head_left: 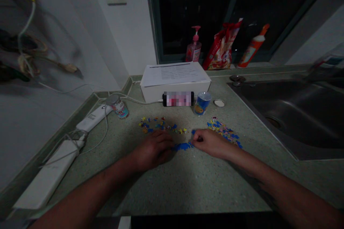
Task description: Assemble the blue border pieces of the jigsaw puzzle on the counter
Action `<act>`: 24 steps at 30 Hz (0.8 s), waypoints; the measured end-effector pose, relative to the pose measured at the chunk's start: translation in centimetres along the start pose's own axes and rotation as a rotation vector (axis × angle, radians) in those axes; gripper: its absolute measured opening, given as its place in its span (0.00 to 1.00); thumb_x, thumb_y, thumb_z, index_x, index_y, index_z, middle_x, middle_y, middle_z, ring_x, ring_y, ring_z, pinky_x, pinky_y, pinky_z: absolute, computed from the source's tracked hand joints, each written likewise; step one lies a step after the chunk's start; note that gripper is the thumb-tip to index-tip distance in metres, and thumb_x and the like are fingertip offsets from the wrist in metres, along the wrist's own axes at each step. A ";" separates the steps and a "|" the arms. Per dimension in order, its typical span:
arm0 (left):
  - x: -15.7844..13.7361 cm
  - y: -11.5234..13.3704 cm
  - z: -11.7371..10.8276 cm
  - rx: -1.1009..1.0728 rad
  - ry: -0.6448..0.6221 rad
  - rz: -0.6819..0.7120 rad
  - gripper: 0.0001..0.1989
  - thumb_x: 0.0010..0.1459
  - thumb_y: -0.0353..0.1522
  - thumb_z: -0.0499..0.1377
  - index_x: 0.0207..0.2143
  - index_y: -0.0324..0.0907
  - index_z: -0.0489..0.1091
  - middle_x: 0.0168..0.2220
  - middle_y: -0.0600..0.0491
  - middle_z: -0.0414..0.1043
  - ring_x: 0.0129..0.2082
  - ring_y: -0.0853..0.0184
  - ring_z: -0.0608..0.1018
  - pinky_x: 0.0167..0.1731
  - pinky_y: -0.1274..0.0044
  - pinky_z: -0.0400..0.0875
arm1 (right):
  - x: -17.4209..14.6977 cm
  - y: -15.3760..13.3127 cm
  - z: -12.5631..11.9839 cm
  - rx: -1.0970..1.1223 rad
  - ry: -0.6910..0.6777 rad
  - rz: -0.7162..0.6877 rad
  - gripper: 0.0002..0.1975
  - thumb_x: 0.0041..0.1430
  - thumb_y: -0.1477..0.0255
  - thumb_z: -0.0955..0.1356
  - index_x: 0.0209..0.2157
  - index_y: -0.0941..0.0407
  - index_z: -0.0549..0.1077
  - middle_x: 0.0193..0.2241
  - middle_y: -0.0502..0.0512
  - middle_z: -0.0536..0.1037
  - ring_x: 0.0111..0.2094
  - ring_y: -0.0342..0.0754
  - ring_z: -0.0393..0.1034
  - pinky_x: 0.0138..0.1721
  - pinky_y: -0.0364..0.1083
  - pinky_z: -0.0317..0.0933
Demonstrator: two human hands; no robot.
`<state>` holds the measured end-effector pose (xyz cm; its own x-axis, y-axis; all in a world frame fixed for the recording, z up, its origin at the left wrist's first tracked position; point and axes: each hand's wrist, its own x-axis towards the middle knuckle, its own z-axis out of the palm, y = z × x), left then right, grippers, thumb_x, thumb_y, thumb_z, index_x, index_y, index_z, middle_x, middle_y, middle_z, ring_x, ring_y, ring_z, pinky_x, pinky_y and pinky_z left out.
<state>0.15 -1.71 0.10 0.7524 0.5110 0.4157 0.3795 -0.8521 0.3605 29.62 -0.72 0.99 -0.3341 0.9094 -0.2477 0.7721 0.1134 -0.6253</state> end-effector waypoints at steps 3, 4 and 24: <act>0.2 0.5 -0.1 -0.008 -0.062 0.032 0.09 0.76 0.31 0.59 0.49 0.42 0.80 0.46 0.47 0.82 0.48 0.59 0.82 0.54 0.63 0.78 | 0.0 -0.1 0.0 -0.009 -0.007 0.019 0.06 0.63 0.74 0.72 0.31 0.54 0.80 0.31 0.53 0.85 0.32 0.49 0.78 0.33 0.46 0.62; 0.2 0.7 -0.1 -0.014 -0.081 0.037 0.09 0.76 0.31 0.59 0.49 0.42 0.80 0.46 0.47 0.82 0.47 0.59 0.82 0.53 0.63 0.78 | 0.0 -0.1 0.0 -0.013 -0.006 0.020 0.06 0.63 0.74 0.72 0.31 0.54 0.80 0.30 0.53 0.85 0.32 0.49 0.78 0.33 0.46 0.62; 0.3 0.8 0.0 -0.034 -0.151 0.043 0.09 0.76 0.30 0.58 0.49 0.41 0.79 0.46 0.47 0.82 0.46 0.59 0.82 0.49 0.66 0.76 | -0.6 -1.2 0.0 -0.216 0.011 0.033 0.10 0.68 0.69 0.71 0.30 0.53 0.79 0.30 0.54 0.84 0.31 0.49 0.76 0.32 0.47 0.53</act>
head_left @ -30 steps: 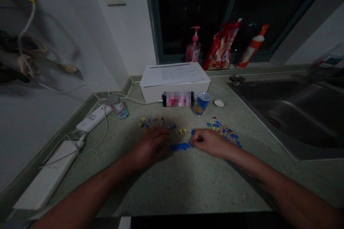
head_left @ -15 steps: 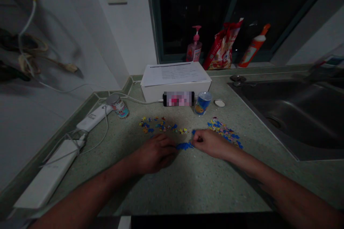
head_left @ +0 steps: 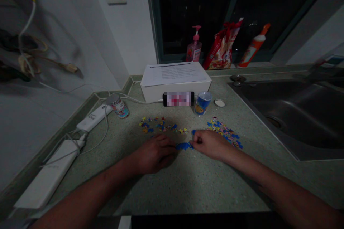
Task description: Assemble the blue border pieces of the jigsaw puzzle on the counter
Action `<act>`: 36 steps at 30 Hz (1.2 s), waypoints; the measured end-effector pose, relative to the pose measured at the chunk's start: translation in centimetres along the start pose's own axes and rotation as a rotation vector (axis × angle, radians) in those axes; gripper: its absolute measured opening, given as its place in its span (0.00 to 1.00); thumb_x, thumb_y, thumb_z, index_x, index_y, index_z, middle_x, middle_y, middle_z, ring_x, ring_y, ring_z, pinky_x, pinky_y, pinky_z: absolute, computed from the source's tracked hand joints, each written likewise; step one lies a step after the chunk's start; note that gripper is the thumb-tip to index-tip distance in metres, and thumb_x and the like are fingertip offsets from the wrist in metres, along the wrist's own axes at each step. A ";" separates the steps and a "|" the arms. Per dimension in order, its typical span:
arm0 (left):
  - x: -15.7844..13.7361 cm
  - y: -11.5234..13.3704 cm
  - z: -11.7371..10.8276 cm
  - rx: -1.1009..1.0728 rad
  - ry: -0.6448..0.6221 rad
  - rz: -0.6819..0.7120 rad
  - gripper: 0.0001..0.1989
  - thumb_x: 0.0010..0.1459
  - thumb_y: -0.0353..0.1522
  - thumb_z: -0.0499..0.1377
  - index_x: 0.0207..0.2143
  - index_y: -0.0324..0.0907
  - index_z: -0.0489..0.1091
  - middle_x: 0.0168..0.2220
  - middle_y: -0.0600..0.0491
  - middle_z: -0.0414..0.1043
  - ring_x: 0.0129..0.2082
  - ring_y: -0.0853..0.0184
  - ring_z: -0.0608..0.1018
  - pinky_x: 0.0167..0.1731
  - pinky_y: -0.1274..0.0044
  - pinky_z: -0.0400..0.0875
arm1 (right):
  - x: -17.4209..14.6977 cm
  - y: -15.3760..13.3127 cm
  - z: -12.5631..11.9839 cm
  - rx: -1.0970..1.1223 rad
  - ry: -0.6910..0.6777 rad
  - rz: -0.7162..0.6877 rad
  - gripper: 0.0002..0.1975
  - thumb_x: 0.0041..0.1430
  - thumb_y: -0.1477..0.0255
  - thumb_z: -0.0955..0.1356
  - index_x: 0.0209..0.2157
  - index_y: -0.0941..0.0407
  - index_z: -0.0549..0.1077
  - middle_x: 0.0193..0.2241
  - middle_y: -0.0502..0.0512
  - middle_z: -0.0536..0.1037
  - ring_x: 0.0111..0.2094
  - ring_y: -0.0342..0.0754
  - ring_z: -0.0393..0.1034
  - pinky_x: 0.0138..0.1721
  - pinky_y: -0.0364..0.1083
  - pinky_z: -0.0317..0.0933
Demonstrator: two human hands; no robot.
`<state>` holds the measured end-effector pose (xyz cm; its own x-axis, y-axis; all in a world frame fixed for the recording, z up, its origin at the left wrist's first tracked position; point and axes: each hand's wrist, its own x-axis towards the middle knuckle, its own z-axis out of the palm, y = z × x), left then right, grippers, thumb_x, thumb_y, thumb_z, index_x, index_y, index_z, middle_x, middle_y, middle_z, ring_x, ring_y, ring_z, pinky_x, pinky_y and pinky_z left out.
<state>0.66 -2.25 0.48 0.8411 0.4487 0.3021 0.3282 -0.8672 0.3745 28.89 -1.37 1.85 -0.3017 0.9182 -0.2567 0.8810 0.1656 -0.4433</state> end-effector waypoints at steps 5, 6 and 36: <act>0.0 0.0 0.0 -0.006 0.000 0.001 0.09 0.76 0.31 0.57 0.48 0.42 0.79 0.45 0.47 0.81 0.45 0.59 0.81 0.49 0.66 0.76 | -0.2 0.0 -0.1 0.010 0.012 -0.010 0.07 0.67 0.71 0.72 0.32 0.53 0.78 0.31 0.53 0.84 0.32 0.49 0.76 0.33 0.47 0.54; 0.0 0.0 0.0 -0.006 0.002 0.001 0.10 0.76 0.31 0.57 0.48 0.42 0.79 0.45 0.47 0.81 0.45 0.60 0.81 0.49 0.66 0.76 | -0.2 0.1 -0.2 0.019 0.022 -0.027 0.05 0.66 0.71 0.73 0.34 0.53 0.78 0.31 0.53 0.84 0.32 0.49 0.76 0.33 0.46 0.54; -0.1 -0.1 0.0 -0.005 -0.012 -0.012 0.08 0.75 0.31 0.59 0.49 0.42 0.79 0.46 0.48 0.81 0.46 0.59 0.81 0.49 0.66 0.76 | -1.1 -0.2 -0.2 -0.042 0.018 -0.204 0.07 0.60 0.74 0.75 0.41 0.54 0.77 0.43 0.56 0.83 0.43 0.55 0.79 0.44 0.50 0.63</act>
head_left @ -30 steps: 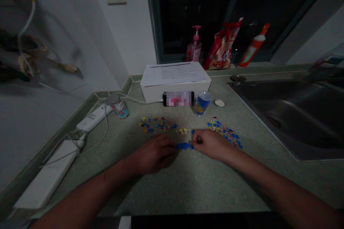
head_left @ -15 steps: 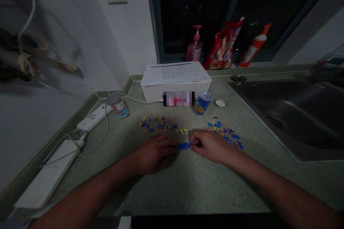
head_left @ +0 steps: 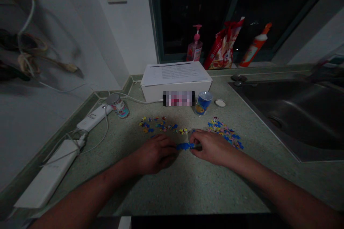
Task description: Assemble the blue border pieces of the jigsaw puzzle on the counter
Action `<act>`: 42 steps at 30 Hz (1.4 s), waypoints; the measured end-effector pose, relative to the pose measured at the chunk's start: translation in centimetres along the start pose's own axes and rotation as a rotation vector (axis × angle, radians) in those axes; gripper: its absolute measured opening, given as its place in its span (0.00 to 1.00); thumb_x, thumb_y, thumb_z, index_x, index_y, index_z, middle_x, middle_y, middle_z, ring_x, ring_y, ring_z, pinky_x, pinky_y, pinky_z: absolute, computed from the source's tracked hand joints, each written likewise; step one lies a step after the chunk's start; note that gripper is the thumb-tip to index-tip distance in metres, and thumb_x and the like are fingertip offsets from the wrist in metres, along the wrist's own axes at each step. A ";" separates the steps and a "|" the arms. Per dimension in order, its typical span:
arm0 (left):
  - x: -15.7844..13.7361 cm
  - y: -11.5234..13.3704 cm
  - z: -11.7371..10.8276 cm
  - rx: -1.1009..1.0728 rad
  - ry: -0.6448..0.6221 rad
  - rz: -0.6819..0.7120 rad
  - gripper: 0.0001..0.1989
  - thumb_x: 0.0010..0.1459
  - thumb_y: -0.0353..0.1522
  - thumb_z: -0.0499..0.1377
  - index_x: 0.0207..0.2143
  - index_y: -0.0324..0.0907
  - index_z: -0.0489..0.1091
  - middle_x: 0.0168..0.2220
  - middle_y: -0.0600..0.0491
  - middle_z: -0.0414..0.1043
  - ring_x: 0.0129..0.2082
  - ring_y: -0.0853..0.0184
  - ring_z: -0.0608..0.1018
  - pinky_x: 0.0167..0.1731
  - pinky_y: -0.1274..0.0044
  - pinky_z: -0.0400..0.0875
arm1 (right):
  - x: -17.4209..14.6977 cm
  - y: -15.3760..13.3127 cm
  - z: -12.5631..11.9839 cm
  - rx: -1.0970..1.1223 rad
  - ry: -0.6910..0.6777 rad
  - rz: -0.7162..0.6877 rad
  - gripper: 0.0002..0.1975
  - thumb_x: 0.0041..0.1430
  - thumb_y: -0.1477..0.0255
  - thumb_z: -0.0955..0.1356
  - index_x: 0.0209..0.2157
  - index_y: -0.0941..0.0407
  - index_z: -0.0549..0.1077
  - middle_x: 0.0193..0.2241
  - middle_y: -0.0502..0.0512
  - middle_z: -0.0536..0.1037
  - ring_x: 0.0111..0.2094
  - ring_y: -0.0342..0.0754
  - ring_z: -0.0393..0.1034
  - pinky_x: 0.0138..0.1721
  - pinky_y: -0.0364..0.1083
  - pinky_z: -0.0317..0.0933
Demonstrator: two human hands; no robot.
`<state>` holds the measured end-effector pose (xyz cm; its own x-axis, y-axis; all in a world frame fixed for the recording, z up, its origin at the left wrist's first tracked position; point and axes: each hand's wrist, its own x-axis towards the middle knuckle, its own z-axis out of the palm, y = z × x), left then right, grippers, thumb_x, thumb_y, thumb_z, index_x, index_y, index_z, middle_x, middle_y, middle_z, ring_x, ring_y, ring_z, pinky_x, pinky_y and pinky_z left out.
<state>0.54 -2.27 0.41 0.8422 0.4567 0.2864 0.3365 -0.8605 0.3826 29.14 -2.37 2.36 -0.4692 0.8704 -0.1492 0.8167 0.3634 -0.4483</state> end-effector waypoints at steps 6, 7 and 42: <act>0.0 0.0 -0.1 -0.009 0.015 0.018 0.09 0.75 0.31 0.59 0.50 0.42 0.79 0.46 0.47 0.81 0.45 0.59 0.81 0.49 0.65 0.76 | 0.0 0.1 0.1 -0.007 0.029 -0.014 0.08 0.61 0.76 0.74 0.41 0.53 0.77 0.42 0.55 0.83 0.41 0.53 0.78 0.43 0.50 0.63; 0.0 0.0 0.0 -0.008 0.017 0.014 0.09 0.75 0.31 0.59 0.50 0.42 0.79 0.46 0.47 0.82 0.45 0.59 0.81 0.49 0.65 0.76 | 0.0 0.1 0.1 -0.008 0.028 -0.013 0.08 0.61 0.76 0.74 0.41 0.53 0.77 0.42 0.55 0.83 0.41 0.53 0.78 0.43 0.50 0.63; 0.1 0.2 -0.2 -0.021 0.000 -0.004 0.09 0.75 0.30 0.59 0.49 0.42 0.80 0.46 0.47 0.81 0.45 0.59 0.81 0.49 0.66 0.77 | 0.3 0.6 0.0 0.043 0.010 -0.014 0.09 0.62 0.80 0.72 0.39 0.52 0.81 0.36 0.52 0.82 0.38 0.49 0.76 0.41 0.47 0.61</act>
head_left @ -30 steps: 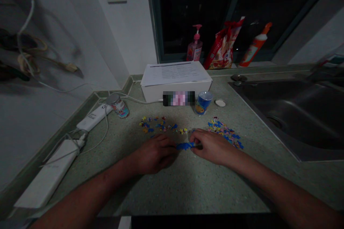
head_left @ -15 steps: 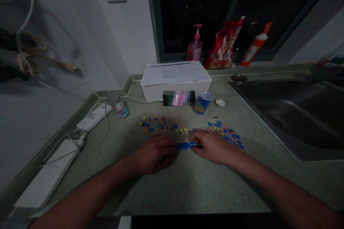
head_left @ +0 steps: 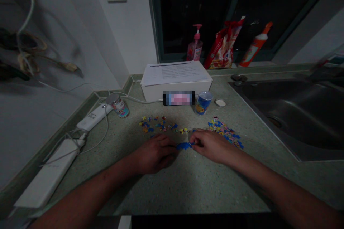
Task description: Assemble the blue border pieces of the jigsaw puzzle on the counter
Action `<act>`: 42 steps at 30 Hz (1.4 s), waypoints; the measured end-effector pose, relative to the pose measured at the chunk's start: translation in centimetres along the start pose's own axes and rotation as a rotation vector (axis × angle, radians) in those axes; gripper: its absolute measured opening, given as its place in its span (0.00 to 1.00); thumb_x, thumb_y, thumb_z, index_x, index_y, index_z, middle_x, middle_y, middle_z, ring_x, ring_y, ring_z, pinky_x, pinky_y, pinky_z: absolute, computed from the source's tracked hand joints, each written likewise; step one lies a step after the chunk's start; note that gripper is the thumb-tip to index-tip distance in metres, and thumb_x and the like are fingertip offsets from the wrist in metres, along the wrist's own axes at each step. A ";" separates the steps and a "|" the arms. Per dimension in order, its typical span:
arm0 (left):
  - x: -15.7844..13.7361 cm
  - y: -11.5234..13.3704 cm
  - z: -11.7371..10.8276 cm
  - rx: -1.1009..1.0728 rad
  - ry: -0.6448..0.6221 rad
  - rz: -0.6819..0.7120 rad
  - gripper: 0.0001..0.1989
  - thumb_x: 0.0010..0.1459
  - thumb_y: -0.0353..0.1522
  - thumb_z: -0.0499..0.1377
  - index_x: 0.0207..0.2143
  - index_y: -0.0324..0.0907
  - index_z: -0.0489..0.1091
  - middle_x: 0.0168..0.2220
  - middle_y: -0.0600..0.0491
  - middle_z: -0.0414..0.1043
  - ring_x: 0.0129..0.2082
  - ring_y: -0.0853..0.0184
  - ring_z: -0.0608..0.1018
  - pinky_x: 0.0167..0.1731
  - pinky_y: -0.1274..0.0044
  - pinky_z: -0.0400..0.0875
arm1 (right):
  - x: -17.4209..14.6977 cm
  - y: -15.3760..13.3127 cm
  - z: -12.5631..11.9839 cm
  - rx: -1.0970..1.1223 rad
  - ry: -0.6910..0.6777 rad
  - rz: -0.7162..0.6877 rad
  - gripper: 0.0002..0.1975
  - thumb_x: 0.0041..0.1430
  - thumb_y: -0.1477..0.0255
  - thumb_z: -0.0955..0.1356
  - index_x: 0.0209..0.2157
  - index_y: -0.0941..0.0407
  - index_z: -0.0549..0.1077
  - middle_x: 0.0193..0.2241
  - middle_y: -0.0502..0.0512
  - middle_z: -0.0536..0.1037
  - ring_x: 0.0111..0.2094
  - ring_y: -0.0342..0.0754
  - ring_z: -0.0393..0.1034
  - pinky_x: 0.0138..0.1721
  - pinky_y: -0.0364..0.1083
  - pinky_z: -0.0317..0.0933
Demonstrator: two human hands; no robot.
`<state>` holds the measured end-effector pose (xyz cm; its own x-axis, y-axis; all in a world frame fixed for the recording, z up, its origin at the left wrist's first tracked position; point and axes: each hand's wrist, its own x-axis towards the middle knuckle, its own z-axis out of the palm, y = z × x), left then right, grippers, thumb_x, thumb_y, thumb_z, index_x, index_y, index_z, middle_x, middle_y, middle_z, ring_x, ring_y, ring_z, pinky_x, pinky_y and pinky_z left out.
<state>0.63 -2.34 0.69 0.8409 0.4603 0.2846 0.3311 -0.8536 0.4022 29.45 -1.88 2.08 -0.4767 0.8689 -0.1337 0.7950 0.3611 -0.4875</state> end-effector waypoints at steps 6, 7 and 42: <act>-0.1 -0.1 0.0 0.007 0.008 0.009 0.08 0.74 0.30 0.60 0.50 0.42 0.79 0.46 0.47 0.81 0.46 0.59 0.81 0.49 0.65 0.76 | 0.1 0.2 -0.5 0.026 0.017 -0.043 0.11 0.64 0.80 0.70 0.41 0.52 0.83 0.38 0.53 0.82 0.38 0.49 0.77 0.42 0.47 0.64; -0.1 -0.1 0.0 0.008 0.006 0.011 0.08 0.75 0.30 0.59 0.49 0.42 0.79 0.46 0.47 0.82 0.46 0.59 0.81 0.49 0.65 0.76 | 0.1 0.3 -0.5 0.030 0.012 -0.050 0.12 0.65 0.80 0.69 0.41 0.52 0.83 0.39 0.53 0.83 0.39 0.49 0.77 0.43 0.47 0.64; -0.9 -1.3 -0.1 0.051 0.027 -0.176 0.08 0.74 0.33 0.62 0.47 0.47 0.82 0.45 0.50 0.81 0.45 0.59 0.80 0.47 0.66 0.75 | -0.2 0.2 -0.8 -0.049 -0.032 0.015 0.07 0.62 0.78 0.74 0.40 0.53 0.80 0.37 0.53 0.82 0.38 0.50 0.77 0.40 0.48 0.61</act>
<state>-0.63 -1.66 0.05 0.7568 0.6091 0.2372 0.4938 -0.7705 0.4032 29.96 -1.71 2.71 -0.4761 0.8630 -0.1687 0.8189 0.3652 -0.4427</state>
